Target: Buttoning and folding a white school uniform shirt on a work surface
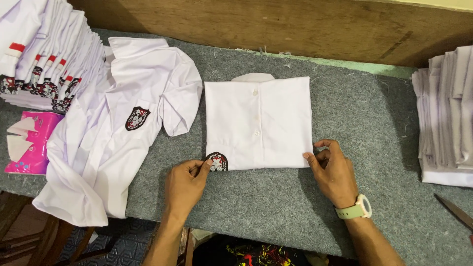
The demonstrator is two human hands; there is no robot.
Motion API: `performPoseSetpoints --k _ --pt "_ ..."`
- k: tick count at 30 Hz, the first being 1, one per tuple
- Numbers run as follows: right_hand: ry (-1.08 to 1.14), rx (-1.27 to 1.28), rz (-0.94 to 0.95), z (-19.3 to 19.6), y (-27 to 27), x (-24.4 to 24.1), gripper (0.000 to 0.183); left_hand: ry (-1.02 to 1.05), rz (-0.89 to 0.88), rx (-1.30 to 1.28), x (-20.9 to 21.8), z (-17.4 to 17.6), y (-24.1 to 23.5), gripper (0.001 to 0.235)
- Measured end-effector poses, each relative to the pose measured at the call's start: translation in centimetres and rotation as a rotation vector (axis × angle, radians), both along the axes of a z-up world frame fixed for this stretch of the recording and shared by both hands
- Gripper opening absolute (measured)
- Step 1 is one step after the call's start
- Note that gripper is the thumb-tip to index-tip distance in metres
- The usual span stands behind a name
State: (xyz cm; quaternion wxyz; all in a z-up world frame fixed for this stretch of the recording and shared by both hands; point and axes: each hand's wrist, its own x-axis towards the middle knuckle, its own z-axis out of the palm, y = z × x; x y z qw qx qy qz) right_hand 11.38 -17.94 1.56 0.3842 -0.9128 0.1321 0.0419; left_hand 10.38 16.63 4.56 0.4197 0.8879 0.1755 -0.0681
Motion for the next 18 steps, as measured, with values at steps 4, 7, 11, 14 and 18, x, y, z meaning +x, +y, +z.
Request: performPoseSetpoints --k 4,7,11,14,18 --pt "-0.025 -0.063 -0.001 0.5 0.7 -0.6 0.033 0.003 0.023 0.051 -0.5 0.3 -0.5 0.027" --pt "-0.033 -0.106 0.011 1.0 1.4 -0.9 0.030 0.007 0.036 0.069 -0.9 0.5 -0.7 0.028" --pt "-0.085 -0.197 0.019 0.2 1.6 -1.1 0.027 -0.006 0.019 0.077 -0.7 0.3 -0.5 0.028" --pt "-0.132 -0.226 0.031 -0.7 1.1 -1.1 0.025 0.011 0.006 0.083 -0.6 -0.1 -0.2 0.029" --pt "-0.167 -0.231 0.060 -0.5 0.7 -0.9 0.024 -0.017 -0.016 0.075 -0.5 0.1 0.0 0.032"
